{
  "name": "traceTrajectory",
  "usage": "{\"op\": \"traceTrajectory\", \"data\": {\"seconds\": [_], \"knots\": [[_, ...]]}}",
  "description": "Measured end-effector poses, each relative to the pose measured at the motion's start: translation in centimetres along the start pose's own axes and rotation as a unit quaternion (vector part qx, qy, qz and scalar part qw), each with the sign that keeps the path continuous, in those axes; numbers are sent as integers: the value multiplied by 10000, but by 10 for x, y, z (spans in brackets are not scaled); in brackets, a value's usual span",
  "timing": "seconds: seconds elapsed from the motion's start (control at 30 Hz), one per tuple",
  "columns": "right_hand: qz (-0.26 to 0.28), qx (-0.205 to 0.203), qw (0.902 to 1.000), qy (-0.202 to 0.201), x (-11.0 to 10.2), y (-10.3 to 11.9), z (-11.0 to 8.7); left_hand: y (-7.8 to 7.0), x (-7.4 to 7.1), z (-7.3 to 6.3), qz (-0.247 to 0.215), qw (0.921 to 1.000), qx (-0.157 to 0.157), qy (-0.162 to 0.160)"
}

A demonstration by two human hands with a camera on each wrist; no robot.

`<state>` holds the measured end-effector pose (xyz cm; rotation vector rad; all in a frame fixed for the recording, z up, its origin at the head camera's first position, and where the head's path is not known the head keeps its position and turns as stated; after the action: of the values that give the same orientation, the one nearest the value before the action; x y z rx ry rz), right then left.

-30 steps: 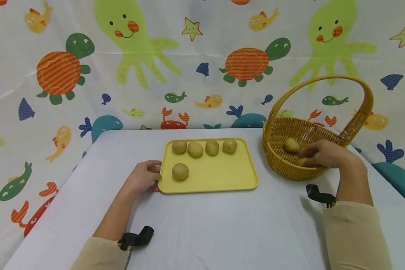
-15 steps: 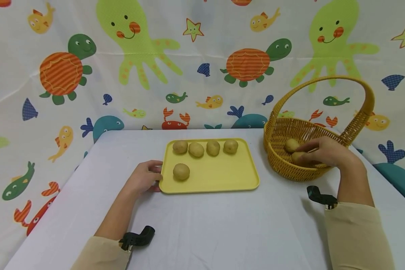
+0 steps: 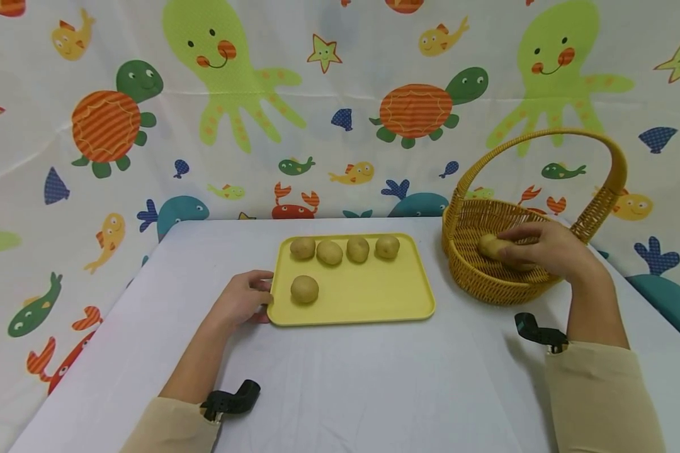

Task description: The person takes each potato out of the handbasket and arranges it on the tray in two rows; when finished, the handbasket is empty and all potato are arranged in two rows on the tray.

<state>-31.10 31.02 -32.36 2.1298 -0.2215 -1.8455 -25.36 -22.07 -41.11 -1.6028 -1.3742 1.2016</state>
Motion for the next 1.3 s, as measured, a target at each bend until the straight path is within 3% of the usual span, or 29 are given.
{"op": "traceTrajectory", "data": {"seconds": [0.23,0.43,0.87,1.13,1.3], "knots": [[617,251,9977,-149,1,5,-1,-1,0,0,41,10000,-22,5],[943,65,9945,-449,0,8,-3,0,0,-1,24,10000,9,25],[1093,-121,9886,-1030,-2,25,-6,0,2,0,74,9999,-70,-60],[1961,-705,9678,-1415,3,48,-2,0,1,0,112,9999,-101,-79],[2194,-889,9600,-1497,9,65,-1,1,0,1,115,9998,-103,-78]]}}
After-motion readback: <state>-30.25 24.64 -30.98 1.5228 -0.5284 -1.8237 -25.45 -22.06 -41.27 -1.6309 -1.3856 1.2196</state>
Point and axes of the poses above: each hand's wrist, its own z-axis towards the middle knuckle, its own x-axis out of the palm, y = z × x, the point moved 2 cm from there along z, towards the middle knuckle, and after that the axes turned 14 degrees about -z, right-handed, at the moved point
